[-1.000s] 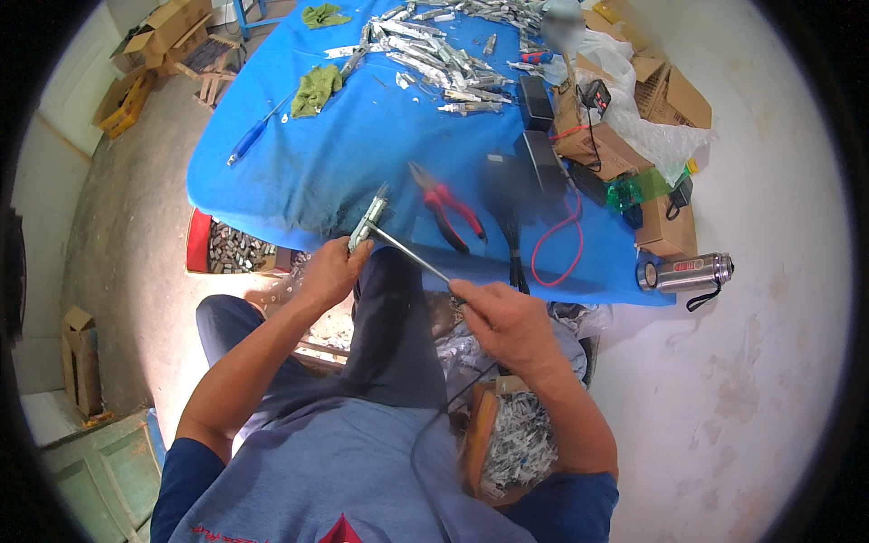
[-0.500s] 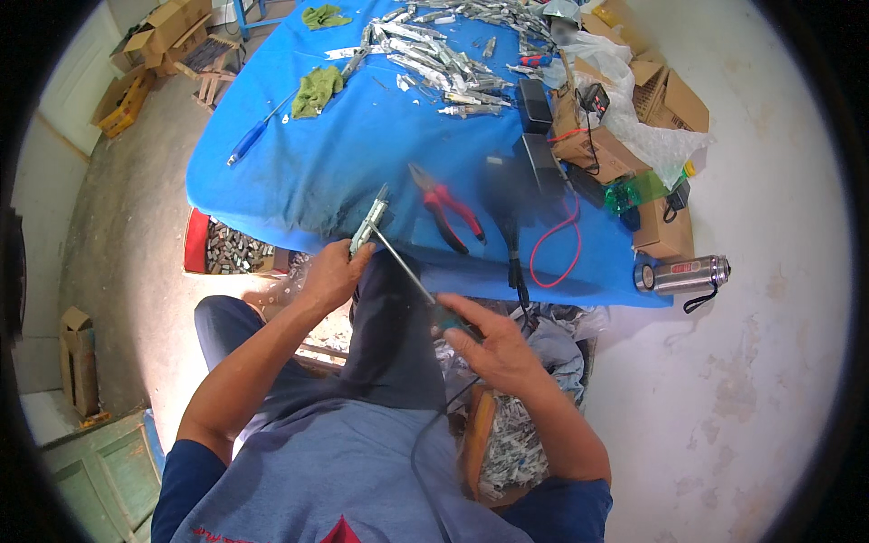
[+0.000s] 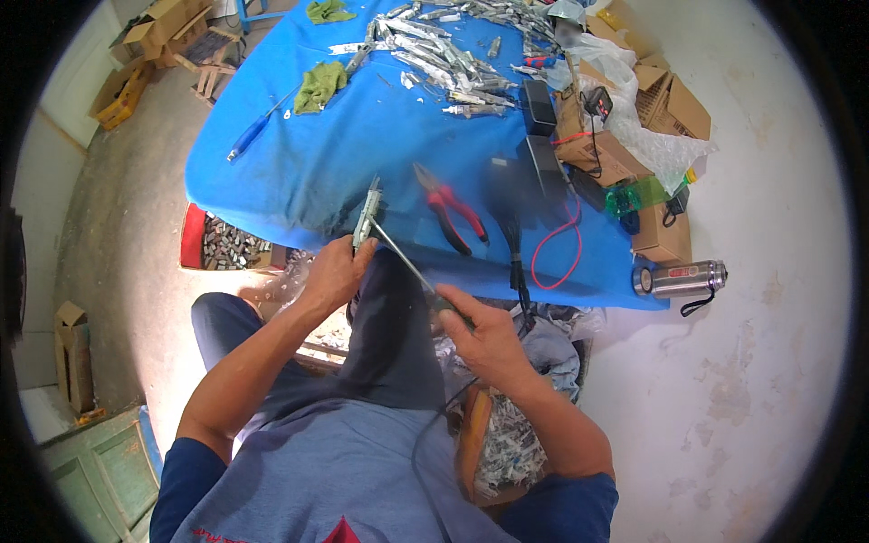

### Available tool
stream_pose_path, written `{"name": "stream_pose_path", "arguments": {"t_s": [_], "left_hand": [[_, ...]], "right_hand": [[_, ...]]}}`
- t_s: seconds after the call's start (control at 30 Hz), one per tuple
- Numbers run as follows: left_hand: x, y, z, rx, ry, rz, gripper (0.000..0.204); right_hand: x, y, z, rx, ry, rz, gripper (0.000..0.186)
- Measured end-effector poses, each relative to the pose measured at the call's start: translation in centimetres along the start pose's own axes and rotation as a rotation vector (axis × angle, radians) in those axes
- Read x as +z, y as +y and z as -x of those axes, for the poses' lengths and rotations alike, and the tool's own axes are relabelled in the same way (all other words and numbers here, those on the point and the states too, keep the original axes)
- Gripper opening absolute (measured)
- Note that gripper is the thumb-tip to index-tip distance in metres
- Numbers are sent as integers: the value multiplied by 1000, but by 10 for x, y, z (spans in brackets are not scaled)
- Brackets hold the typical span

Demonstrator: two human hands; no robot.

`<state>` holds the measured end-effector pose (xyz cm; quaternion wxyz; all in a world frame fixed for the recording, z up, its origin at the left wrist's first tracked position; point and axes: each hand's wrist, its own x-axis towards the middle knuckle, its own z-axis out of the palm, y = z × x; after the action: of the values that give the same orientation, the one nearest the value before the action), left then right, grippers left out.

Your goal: The person uses a screwdriver to pry and manipulate a metal assembly while holding it by hand over a table.

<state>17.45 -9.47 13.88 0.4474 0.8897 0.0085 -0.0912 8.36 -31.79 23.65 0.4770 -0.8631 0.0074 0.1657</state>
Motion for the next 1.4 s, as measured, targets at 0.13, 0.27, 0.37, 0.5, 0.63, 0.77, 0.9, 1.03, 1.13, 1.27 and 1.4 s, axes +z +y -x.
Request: {"name": "stream_pose_path", "arguments": {"t_s": [0.13,0.27,0.37,0.5,0.63,0.77,0.9,1.03,1.13,1.27,1.4], "left_hand": [[0,2,0,13,19,7,52],[-3,11,-1,-2,-6,35,52],[-4,11,-3,-15,-8,4,51],[-2,-2,0,2,13,-18,49],[-8,-3,-1,-32,-22,46,47],[-9,-2,-4,-38,-77,143,48],[-11,-6,-4,-73,-124,265,52],[-13,-7,-8,-101,-144,363,55],[-10,-11,-12,-85,-140,302,57],[-8,-12,-12,-78,-130,242,58],[-4,-6,-11,-76,-110,125,56]], "right_hand": [[3,1,-3,-187,77,217,39],[11,13,-6,-368,212,712,39],[14,16,-8,-298,188,606,38],[-13,-6,-6,151,-63,-129,37],[-24,-20,-7,164,-80,-169,37],[-35,-20,-13,121,-76,-113,36],[-50,-42,-21,196,-156,-88,37],[-46,-35,-26,173,-131,-100,36],[-43,-33,-27,195,-122,-129,38],[-41,-26,-27,267,-175,-264,42],[-38,-24,-23,249,-197,-301,43]]}}
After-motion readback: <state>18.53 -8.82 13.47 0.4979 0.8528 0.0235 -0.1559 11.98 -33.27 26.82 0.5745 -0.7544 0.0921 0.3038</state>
